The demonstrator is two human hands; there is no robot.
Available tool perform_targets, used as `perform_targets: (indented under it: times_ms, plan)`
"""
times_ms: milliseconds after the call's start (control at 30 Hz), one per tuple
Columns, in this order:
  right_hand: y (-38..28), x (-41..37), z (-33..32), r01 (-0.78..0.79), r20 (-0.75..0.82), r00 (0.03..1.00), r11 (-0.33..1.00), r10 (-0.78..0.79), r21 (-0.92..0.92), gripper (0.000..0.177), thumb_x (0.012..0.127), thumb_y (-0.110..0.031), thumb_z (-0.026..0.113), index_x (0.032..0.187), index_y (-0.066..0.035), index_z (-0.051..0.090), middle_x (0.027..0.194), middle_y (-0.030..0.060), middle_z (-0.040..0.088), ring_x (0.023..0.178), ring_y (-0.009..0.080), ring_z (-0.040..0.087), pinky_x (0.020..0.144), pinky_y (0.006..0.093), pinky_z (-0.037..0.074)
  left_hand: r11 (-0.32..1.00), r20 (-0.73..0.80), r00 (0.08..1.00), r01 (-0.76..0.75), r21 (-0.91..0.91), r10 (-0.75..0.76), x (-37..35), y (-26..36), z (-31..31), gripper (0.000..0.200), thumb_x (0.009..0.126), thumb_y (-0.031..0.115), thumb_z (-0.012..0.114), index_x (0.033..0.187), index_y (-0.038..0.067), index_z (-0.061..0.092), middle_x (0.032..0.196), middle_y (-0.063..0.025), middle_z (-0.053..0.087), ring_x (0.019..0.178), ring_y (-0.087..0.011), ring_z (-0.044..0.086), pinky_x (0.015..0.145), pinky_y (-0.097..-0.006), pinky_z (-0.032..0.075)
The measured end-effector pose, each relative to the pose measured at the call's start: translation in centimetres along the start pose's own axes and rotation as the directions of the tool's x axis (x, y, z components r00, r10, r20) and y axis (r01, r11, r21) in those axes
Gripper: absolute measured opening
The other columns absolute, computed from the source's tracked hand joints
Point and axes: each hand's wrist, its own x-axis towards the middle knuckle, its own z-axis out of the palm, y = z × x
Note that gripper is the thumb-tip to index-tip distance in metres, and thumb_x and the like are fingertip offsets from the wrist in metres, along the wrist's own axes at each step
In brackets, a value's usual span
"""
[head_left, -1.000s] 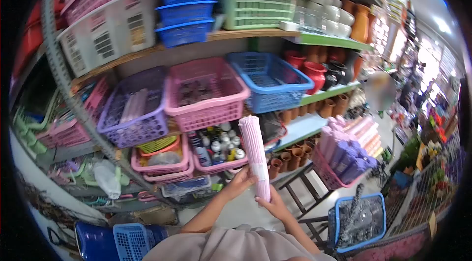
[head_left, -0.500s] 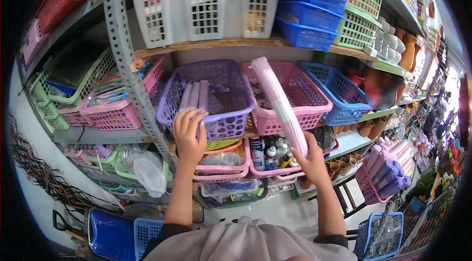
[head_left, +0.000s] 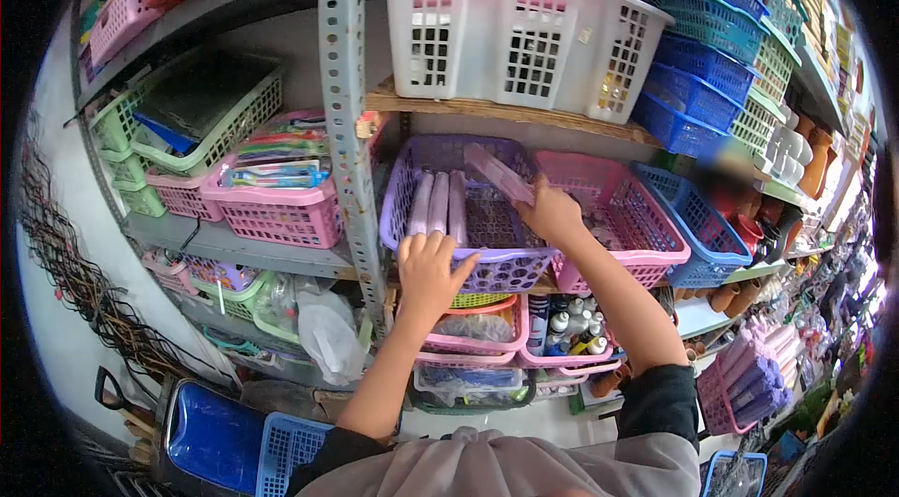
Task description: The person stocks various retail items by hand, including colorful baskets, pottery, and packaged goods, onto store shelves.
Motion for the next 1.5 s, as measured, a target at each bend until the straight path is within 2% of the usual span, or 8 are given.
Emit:
perform_targets:
  times_ms: [300,400,600,933,1133,1300,1433,1500]
  plan:
    - [-2.9,6.2,6.7,-0.037,0.225,0.972,0.989,0.069,-0.145,0.071,0.079,-0.031,0.058,0.135,0.008,0.039,0.102,0.0233,0.065,0.096,0.035,0.065,0.08,0.0413,0.053,1.0,0.056,0.998,0.014,-0.005,-0.013,0.3,0.1,-0.5,0.046,0.074,0.048,0.069,0.08,0.004,0.058,0.081,-0.0091,0.052,0.08,-0.0281,0.048,0.079,-0.0422,0.036]
    - [-0.3,10.1,12.4,-0.063,0.78,0.625,0.998,0.032,0.01,0.078,0.076,-0.034,0.063,0.133,0.011,0.035,0.109,0.0268,0.061,0.079,0.0357,0.067,0.058,0.0431,0.056,1.0,0.045,0.999,0.021,-0.012,-0.02,0.3,0.2,-0.5,0.046,0.074,0.048,0.069,0.081,0.004,0.058,0.082,-0.0092,0.052,0.08,-0.0281,0.048,0.079,-0.0424,0.036]
    - [-0.7,9.0,13.2,0.203,0.831,0.535,0.978,-0.154,0.05,0.074,0.076,-0.047,0.066,0.125,0.006,0.05,0.113,0.0253,0.059,0.082,0.0347,0.066,0.062,0.0448,0.056,0.999,0.065,0.997,0.029,-0.013,-0.028,0.1,0.2,-0.4,0.046,0.074,0.047,0.07,0.081,0.003,0.057,0.082,-0.0092,0.051,0.08,-0.028,0.048,0.081,-0.0426,0.036]
    - [-1.3,7.3,10.9,-0.086,0.956,0.284,0.995,0.077,-0.054,0.094,0.07,-0.063,0.069,0.131,0.004,0.047,0.12,0.0265,0.057,0.1,0.0365,0.062,0.079,0.0465,0.053,1.0,0.043,0.999,0.023,-0.005,-0.022,0.1,0.3,-0.2,0.045,0.073,0.046,0.07,0.08,0.004,0.057,0.081,-0.0092,0.051,0.08,-0.028,0.047,0.082,-0.0426,0.036]
    - [-1.1,7.2,10.2,0.185,0.898,0.434,0.983,-0.076,-0.006,0.089,0.072,-0.064,0.066,0.125,0.005,0.052,0.117,0.0237,0.059,0.095,0.0312,0.064,0.078,0.0415,0.053,1.0,0.035,0.999,0.016,-0.003,-0.016,0.2,0.4,-0.3,0.044,0.073,0.045,0.07,0.078,0.005,0.055,0.079,-0.0084,0.049,0.079,-0.0275,0.047,0.08,-0.042,0.035]
    - [0.1,7.8,11.1,-0.134,0.886,0.463,0.987,-0.013,0.085,0.08,0.075,-0.064,0.063,0.113,0.006,0.059,0.1,0.0155,0.064,0.079,0.0251,0.063,0.069,0.0387,0.052,1.0,0.03,0.999,0.012,-0.008,-0.012,0.2,0.4,-0.3,0.043,0.073,0.045,0.07,0.077,0.005,0.055,0.079,-0.0083,0.049,0.079,-0.0274,0.046,0.08,-0.0418,0.035]
    - [-0.9,7.2,8.3,0.225,0.382,0.91,0.966,-0.162,-0.128,0.049,0.082,-0.046,0.06,0.106,-0.002,0.063,0.095,0.0188,0.068,0.084,0.0338,0.066,0.07,0.0439,0.053,0.999,0.068,0.997,0.023,-0.037,-0.021,0.1,0.3,-0.5,0.041,0.077,0.044,0.068,0.08,0.005,0.056,0.081,-0.0093,0.05,0.081,-0.0288,0.047,0.082,-0.0431,0.035]
    - [-1.0,5.5,5.6,0.187,0.288,0.943,0.981,-0.164,-0.056,0.042,0.083,-0.041,0.059,0.102,-0.004,0.064,0.093,0.019,0.067,0.084,0.0358,0.065,0.07,0.0451,0.052,0.999,0.114,0.993,0.038,-0.018,-0.036,0.2,0.3,-0.8,0.041,0.081,0.044,0.063,0.086,0.004,0.058,0.085,-0.0103,0.053,0.085,-0.0302,0.048,0.086,-0.0448,0.035]
